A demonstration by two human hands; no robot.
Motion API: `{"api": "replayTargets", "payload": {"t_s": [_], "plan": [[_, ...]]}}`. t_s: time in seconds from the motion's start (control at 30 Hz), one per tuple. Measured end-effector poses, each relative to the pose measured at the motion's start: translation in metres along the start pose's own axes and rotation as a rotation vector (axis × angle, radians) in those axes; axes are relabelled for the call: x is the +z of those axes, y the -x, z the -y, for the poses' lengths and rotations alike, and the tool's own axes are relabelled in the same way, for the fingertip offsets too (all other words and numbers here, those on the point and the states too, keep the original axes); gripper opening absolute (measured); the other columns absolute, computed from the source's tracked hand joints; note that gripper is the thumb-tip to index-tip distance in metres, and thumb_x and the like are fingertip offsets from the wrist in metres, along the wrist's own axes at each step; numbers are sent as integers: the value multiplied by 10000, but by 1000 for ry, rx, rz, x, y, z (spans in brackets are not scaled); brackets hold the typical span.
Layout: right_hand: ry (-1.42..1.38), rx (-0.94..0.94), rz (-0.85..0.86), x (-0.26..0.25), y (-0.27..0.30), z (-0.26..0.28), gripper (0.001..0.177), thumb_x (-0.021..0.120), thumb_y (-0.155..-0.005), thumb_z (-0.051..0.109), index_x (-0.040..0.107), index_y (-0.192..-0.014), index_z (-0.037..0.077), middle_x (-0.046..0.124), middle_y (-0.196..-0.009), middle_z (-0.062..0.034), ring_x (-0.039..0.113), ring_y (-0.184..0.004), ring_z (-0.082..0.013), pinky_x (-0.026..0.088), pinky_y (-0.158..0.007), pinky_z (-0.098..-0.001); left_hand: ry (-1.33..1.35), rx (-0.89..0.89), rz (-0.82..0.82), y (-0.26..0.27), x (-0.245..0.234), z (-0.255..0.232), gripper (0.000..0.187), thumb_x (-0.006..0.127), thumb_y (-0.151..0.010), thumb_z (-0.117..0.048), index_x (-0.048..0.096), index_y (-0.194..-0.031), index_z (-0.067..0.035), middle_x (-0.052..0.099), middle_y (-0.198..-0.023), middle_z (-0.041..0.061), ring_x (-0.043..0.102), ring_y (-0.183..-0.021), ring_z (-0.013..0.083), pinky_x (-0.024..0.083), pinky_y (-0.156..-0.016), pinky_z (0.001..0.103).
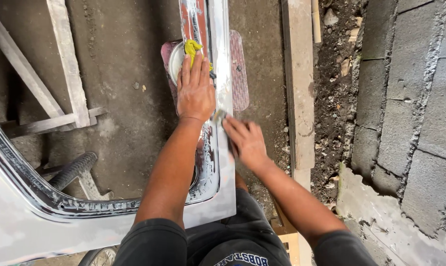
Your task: The person dips a yellow sponge into a green bucket of water and then uses it to wipe a large, white metal car door. They proceed to sand the surface of the door with a sanding block, focusing on the edges and the area around the window frame.
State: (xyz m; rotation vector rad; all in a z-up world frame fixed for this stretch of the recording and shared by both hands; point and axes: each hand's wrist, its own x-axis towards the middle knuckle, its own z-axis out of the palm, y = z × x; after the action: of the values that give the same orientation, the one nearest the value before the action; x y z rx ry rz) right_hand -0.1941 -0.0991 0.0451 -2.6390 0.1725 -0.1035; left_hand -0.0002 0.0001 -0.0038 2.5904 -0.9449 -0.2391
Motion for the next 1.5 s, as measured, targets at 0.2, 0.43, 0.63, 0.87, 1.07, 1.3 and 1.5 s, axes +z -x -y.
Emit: {"api": "replayTargets", "payload": {"t_s": [0.2,0.43,0.63,0.87,1.07,1.3,1.5], "plan": [[128,-12,19,6,-22,-23,555,676,-869,96,613,-1416,166,563,-1474,-35,559,-1062,-285,457,-881,-412,-15,9,-6,-1,2,1,584,524,-1034,-217,424,-1581,-37,301,-1686,117,196,-1570,381,197,-1269,501],[6,121,-106,3,-61,9,439,653,-964,138,605,-1386,28,575,-1351,-145,572,-1073,-348,496,-939,-440,21,-2,-11,-2,-3,-2,574,503,-1053,-220,423,-1589,-32,295,-1697,120,196,-1576,379,199,-1279,499],[-105,149,-51,18,-3,27,442,672,-967,191,618,-1382,46,600,-1293,-154,586,-1079,-336,498,-957,-434,-15,-7,24,-1,-1,1,601,521,-1020,-227,412,-1582,-44,295,-1683,118,185,-1571,378,191,-1275,506],[-95,156,-181,15,-89,-1,400,675,-965,170,642,-1345,52,606,-1282,-152,583,-1152,-354,483,-1007,-441,-17,-14,20,3,4,2,610,525,-1029,-237,400,-1595,-46,286,-1692,117,176,-1573,371,185,-1270,505],[-165,203,-175,19,-21,26,408,667,-987,190,621,-1358,27,590,-1298,-170,584,-1175,-360,480,-1032,-446,-9,-26,13,-1,-2,1,595,518,-1026,-238,416,-1581,-48,297,-1683,118,189,-1567,375,191,-1264,506],[-103,199,-189,30,-45,2,420,642,-1007,205,606,-1397,53,577,-1321,-157,589,-1156,-360,484,-1003,-447,-17,-11,15,-1,-2,0,600,522,-1010,-231,422,-1568,-35,310,-1670,138,204,-1555,384,210,-1252,511],[-116,262,-227,20,-101,0,479,647,-1012,208,551,-1453,46,571,-1386,-148,573,-1233,-365,475,-1032,-454,-2,-11,-1,0,-3,-1,596,527,-1011,-238,431,-1565,-41,314,-1668,128,209,-1558,379,215,-1251,509]]}}
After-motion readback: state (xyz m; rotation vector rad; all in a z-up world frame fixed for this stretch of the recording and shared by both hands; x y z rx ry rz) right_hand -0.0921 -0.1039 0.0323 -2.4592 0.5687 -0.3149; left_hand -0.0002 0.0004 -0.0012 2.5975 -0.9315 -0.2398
